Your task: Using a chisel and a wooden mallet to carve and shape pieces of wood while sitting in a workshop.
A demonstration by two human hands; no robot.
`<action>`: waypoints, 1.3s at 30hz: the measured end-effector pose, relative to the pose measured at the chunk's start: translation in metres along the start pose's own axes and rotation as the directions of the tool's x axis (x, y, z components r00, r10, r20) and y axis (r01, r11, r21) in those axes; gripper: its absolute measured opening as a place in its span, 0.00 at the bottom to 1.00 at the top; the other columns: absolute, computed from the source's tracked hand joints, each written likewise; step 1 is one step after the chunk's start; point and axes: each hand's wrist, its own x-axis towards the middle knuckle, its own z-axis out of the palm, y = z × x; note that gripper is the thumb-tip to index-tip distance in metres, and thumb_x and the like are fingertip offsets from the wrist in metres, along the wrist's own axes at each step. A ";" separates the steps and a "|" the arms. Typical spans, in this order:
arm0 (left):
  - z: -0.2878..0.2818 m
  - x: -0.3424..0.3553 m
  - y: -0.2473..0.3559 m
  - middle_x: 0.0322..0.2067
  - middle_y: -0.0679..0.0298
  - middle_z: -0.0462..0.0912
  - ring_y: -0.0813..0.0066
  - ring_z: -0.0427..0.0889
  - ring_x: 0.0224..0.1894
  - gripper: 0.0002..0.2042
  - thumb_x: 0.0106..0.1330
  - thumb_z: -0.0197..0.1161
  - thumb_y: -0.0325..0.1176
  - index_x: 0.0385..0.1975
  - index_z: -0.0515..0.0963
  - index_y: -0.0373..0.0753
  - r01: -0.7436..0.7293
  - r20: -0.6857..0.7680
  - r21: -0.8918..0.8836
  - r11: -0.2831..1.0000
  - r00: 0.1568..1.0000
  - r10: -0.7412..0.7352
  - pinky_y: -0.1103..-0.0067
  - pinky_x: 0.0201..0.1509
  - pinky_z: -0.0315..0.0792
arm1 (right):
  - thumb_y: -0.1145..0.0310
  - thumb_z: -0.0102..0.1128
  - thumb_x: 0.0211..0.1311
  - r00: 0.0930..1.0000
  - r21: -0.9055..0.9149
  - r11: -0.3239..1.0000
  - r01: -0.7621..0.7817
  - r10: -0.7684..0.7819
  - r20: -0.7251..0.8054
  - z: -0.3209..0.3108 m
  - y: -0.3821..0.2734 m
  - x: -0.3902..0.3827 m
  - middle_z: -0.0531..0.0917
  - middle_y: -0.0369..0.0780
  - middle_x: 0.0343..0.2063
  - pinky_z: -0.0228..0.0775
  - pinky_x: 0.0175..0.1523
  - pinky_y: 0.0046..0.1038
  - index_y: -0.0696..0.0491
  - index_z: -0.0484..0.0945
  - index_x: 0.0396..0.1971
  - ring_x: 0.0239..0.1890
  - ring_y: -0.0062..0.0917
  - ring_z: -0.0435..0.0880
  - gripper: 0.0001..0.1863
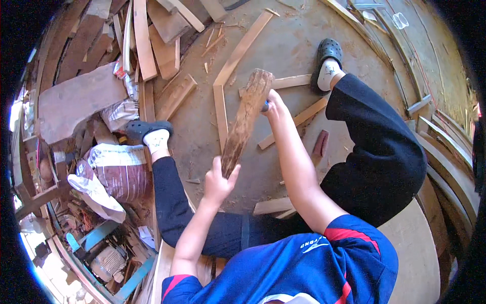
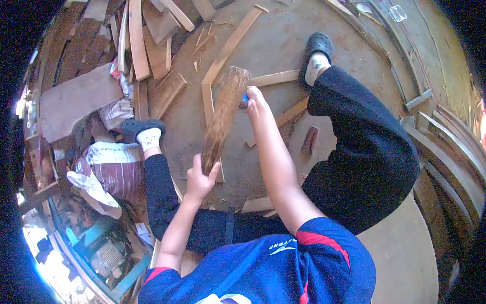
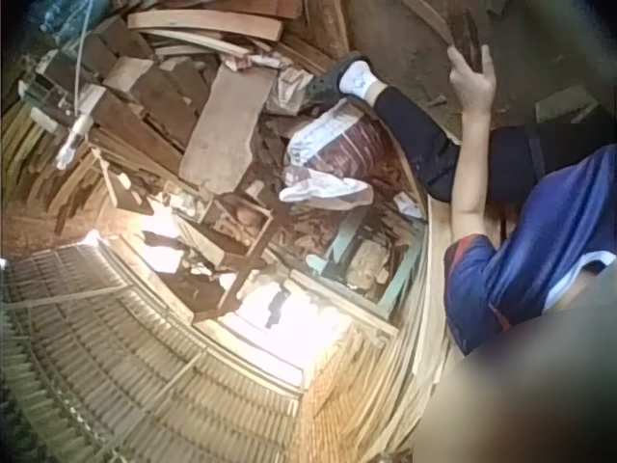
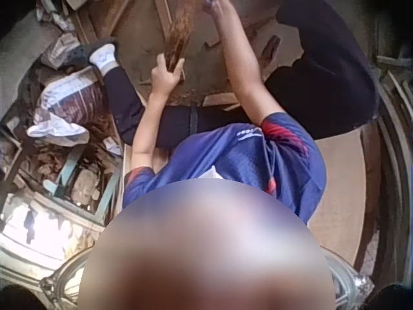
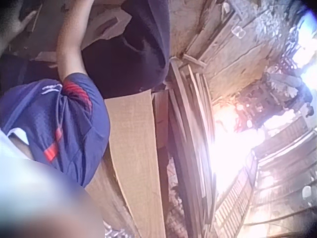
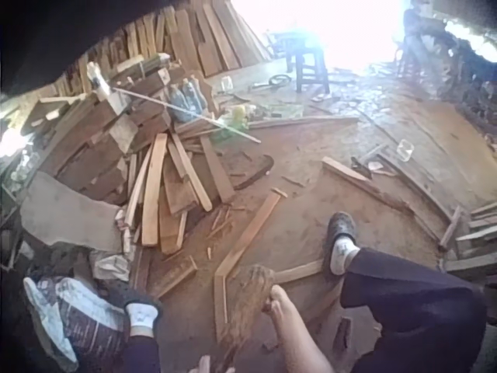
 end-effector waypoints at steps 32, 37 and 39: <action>0.004 -0.043 -0.014 0.28 0.50 0.83 0.56 0.84 0.29 0.20 0.60 0.65 0.39 0.43 0.69 0.33 0.177 -0.011 -0.067 0.982 0.984 -0.178 0.69 0.32 0.76 | 0.55 0.33 0.72 0.680 -0.594 0.714 0.370 -0.644 -0.350 -0.020 0.016 -0.001 0.61 0.29 0.12 0.56 0.17 0.23 0.47 0.61 0.20 0.13 0.18 0.60 0.20; 0.001 -0.056 0.003 0.23 0.57 0.80 0.68 0.81 0.21 0.19 0.61 0.64 0.40 0.42 0.69 0.33 0.282 -0.088 -0.317 0.905 0.942 -0.324 0.74 0.25 0.73 | 0.54 0.33 0.72 0.814 -0.403 0.862 0.309 -0.459 -0.357 -0.025 0.013 -0.014 0.59 0.29 0.12 0.51 0.16 0.21 0.46 0.60 0.18 0.12 0.17 0.57 0.21; 0.002 -0.057 0.010 0.19 0.66 0.74 0.81 0.74 0.17 0.16 0.64 0.62 0.39 0.42 0.67 0.34 0.224 -0.137 -0.367 0.903 0.947 -0.291 0.80 0.20 0.70 | 0.54 0.33 0.72 0.836 -0.379 0.881 0.284 -0.420 -0.352 -0.026 0.016 -0.016 0.60 0.29 0.12 0.51 0.16 0.21 0.46 0.60 0.19 0.12 0.17 0.57 0.21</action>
